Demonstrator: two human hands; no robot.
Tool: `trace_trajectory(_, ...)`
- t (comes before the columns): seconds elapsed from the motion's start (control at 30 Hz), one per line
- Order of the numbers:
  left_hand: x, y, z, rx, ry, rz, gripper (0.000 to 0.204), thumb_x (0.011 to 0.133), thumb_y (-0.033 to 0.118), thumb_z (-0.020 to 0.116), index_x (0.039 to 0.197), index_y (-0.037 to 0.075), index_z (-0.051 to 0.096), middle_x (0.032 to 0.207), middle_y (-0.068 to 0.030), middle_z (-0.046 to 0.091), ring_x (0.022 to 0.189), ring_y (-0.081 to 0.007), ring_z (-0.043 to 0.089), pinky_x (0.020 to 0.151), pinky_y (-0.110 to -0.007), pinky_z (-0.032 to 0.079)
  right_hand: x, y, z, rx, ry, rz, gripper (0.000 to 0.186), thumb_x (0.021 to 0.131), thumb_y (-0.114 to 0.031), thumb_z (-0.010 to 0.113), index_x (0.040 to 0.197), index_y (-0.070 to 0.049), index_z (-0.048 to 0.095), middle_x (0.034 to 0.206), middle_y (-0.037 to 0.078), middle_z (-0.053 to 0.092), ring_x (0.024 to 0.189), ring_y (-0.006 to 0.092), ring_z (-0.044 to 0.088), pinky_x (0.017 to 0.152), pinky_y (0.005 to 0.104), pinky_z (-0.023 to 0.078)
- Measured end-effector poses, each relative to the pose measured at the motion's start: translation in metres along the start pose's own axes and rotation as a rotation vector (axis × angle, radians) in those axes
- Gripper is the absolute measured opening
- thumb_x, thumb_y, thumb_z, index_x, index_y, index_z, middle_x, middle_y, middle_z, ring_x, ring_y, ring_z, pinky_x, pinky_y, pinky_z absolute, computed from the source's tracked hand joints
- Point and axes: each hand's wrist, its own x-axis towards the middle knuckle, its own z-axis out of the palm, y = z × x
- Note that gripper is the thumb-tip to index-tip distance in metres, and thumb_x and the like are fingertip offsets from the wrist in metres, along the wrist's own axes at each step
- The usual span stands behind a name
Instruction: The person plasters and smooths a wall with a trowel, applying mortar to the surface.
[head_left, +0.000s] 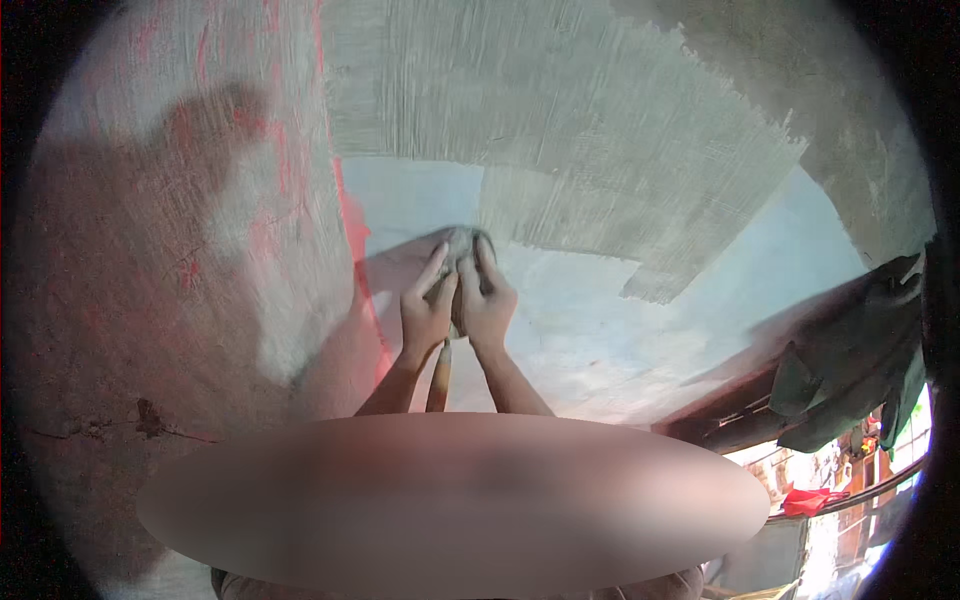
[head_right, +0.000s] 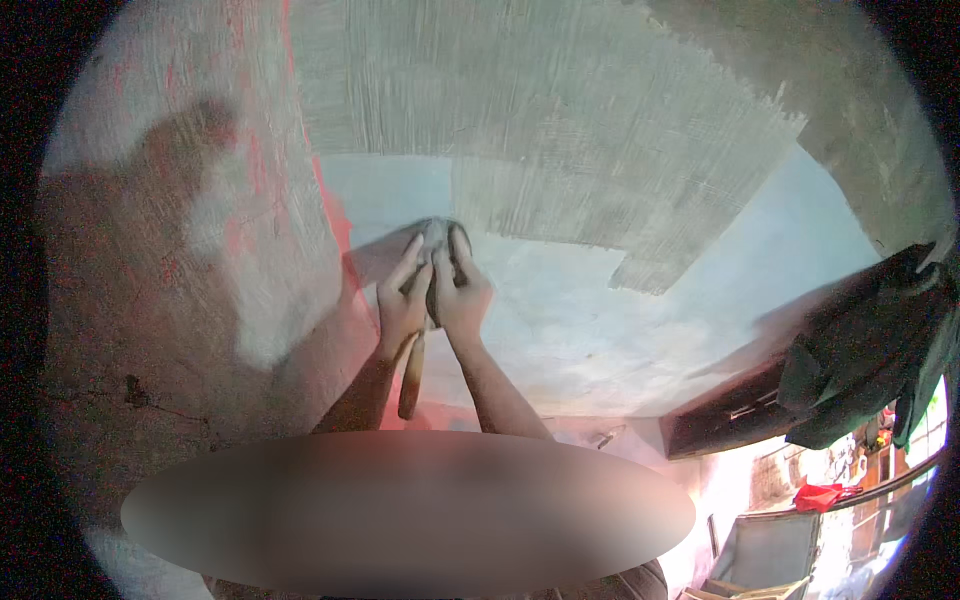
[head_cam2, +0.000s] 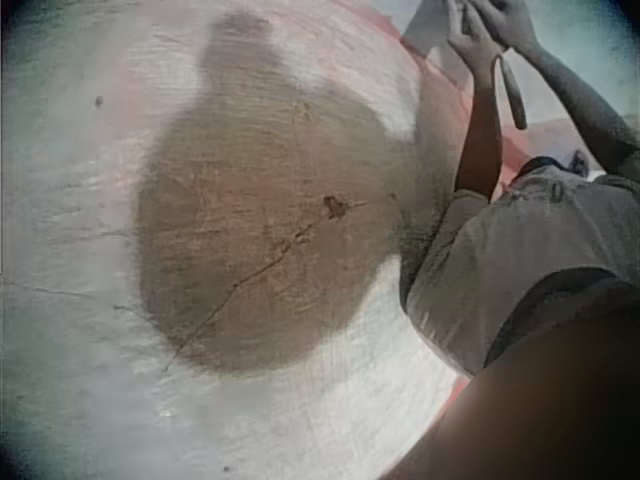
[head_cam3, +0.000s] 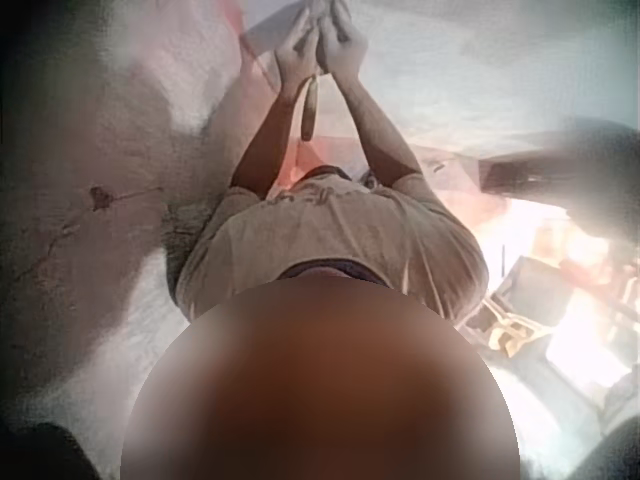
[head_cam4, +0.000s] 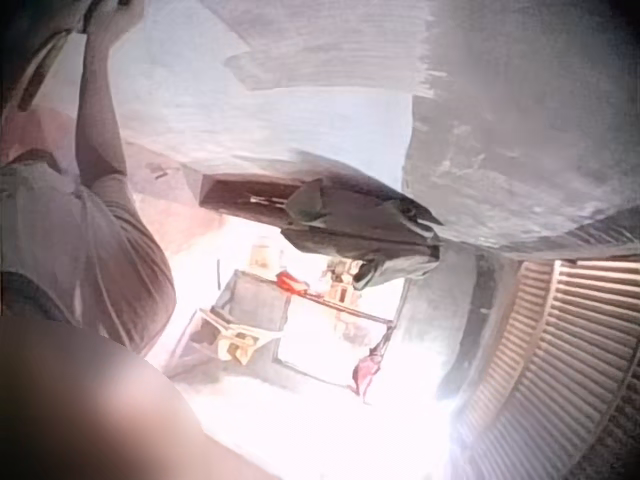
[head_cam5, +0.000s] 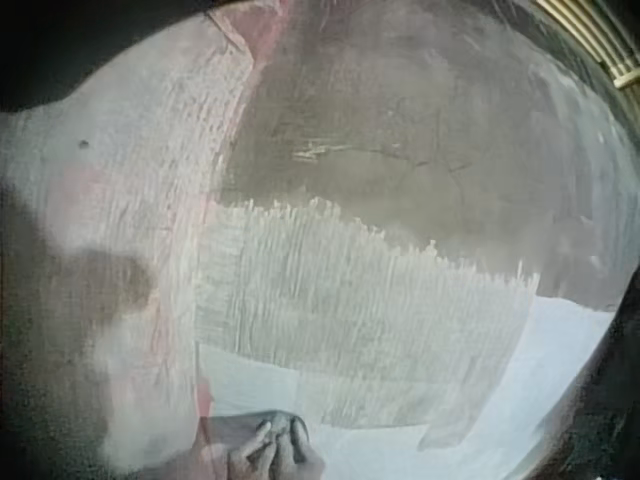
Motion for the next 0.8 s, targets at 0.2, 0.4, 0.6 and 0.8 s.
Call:
trace_trajectory(0.2,0.008,0.014,0.001,-0.003,-0.022,0.090,0.045,0.098,0.000,0.059,0.141,-0.010,0.056,0.141,-0.0211,0.064,0.133,-0.0229,0.058,0.112,-0.033,0.044,0.006,-0.015,0.000,0.086,0.026,-0.083,0.045,0.097,-0.016,0.070,0.139,-0.001,0.064,0.114,0.025,0.074,0.096,0.0097,0.068,0.086,0.0277,0.054)
trace_trajectory(0.4,0.008,0.000,-0.001,-0.087,-0.007,0.114,0.044,0.098,0.001,0.061,0.141,-0.009,0.057,0.141,-0.0196,0.064,0.130,-0.0216,0.060,0.111,-0.033,0.045,0.006,0.001,0.004,0.143,0.031,-0.179,0.044,0.097,-0.017,0.069,0.139,-0.004,0.064,0.098,0.018,0.077,0.080,0.0068,0.061,0.075,0.0259,0.052)
trace_trajectory(0.6,0.002,0.008,0.000,-0.026,-0.003,0.054,0.043,0.098,0.002,0.061,0.140,-0.008,0.058,0.140,-0.0183,0.064,0.130,-0.0213,0.060,0.111,-0.032,0.045,-0.001,-0.010,0.002,0.054,-0.008,-0.037,0.045,0.097,-0.016,0.070,0.138,0.002,0.062,0.107,0.019,0.077,0.087,0.0091,0.064,0.079,0.0271,0.053)
trace_trajectory(0.8,0.021,0.018,0.003,-0.024,0.012,0.204,0.043,0.099,0.005,0.062,0.140,-0.007,0.059,0.138,-0.0171,0.067,0.125,-0.0154,0.061,0.107,-0.029,0.046,0.020,-0.019,0.002,0.210,0.023,-0.261,0.044,0.097,-0.015,0.068,0.138,0.002,0.063,0.121,0.025,0.073,0.099,0.0144,0.070,0.088,0.0297,0.053)
